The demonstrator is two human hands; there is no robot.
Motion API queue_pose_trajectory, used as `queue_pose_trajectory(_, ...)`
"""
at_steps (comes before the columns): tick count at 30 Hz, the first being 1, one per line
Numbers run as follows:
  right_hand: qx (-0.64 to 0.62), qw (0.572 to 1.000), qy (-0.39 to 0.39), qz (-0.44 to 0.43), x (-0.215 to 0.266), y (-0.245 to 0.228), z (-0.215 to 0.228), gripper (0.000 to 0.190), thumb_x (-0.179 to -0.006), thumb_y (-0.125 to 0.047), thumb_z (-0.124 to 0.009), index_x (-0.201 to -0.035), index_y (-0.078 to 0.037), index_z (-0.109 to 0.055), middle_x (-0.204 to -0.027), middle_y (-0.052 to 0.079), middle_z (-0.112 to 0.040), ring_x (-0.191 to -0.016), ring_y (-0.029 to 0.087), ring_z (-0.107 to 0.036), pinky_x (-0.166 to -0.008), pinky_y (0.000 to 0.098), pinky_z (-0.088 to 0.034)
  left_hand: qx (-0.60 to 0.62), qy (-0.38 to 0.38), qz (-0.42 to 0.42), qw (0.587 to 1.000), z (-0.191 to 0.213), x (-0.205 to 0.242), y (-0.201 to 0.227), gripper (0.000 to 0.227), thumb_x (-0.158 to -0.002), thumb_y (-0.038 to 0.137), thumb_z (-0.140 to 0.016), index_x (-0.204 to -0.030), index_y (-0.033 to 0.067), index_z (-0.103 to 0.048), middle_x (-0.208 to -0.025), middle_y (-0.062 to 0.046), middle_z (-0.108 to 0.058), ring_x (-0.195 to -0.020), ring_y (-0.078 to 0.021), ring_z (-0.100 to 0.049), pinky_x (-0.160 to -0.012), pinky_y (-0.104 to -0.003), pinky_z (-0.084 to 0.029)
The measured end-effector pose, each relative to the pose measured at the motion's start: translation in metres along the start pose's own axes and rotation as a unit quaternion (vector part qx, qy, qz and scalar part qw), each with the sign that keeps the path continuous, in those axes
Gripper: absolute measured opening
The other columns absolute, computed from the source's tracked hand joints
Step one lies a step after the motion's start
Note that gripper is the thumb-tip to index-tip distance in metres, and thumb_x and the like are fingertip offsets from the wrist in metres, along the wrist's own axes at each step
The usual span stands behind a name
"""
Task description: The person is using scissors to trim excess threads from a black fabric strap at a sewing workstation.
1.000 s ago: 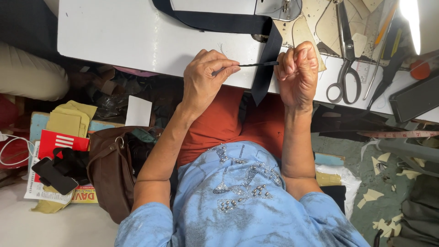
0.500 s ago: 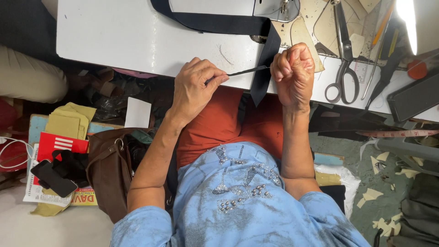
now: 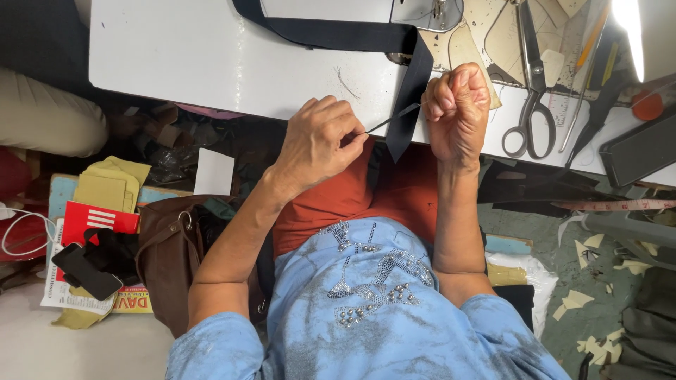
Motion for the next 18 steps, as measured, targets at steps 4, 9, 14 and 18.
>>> queue_pose_trajectory(4, 0.01, 1.0, -0.004, -0.004, 0.0, 0.002, -0.002, 0.022, -0.109, -0.022, -0.07, -0.096, -0.017, -0.052, -0.072, -0.002, -0.043, -0.062, 0.012, -0.037, -0.056, 0.0236, -0.032, 0.046, 0.004, 0.038, 0.998, 0.008, 0.004, 0.0, 0.021, -0.09, 0.009, -0.087, -0.082, 0.011, -0.068, -0.081, 0.002, -0.064, -0.073, -0.0188, -0.055, -0.069, -0.035, -0.049)
queue_pose_trajectory(9, -0.016, 1.0, 0.011, -0.011, 0.001, 0.001, 0.002, 0.016, -0.112, -0.019, -0.067, -0.101, -0.016, -0.056, -0.075, -0.002, -0.046, -0.065, 0.01, -0.036, -0.054, 0.0209, -0.031, 0.159, 0.082, 0.092, 0.98, 0.019, 0.0, -0.001, 0.014, -0.098, 0.005, -0.086, -0.092, 0.0065, -0.073, -0.09, -0.002, -0.07, -0.083, -0.0195, -0.061, -0.075, -0.032, -0.053)
queue_pose_trajectory(14, -0.034, 0.999, 0.005, -0.011, 0.0, 0.002, 0.005, 0.015, -0.111, -0.02, -0.067, -0.101, -0.016, -0.056, -0.076, -0.002, -0.046, -0.067, 0.011, -0.037, -0.056, 0.0219, -0.031, 0.089, 0.105, 0.058, 0.989, 0.018, -0.001, -0.007, 0.012, -0.102, 0.012, -0.084, -0.098, 0.0072, -0.074, -0.093, -0.002, -0.068, -0.084, -0.0196, -0.059, -0.072, -0.032, -0.054)
queue_pose_trajectory(18, -0.032, 0.999, 0.008, -0.015, 0.0, 0.003, 0.005, 0.015, -0.112, -0.018, -0.066, -0.101, -0.015, -0.056, -0.076, -0.001, -0.048, -0.066, 0.011, -0.037, -0.055, 0.0227, -0.032, 0.004, 0.117, 0.016, 0.993, 0.021, -0.002, -0.003, 0.013, -0.103, 0.014, -0.085, -0.1, 0.0072, -0.074, -0.094, -0.001, -0.067, -0.081, -0.0193, -0.056, -0.071, -0.031, -0.052)
Point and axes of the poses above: each hand's wrist, its own x-axis away from the middle knuckle, its own z-axis out of the back of the hand, y = z × x, the point moved 6 cm from there along -x, towards the middle knuckle
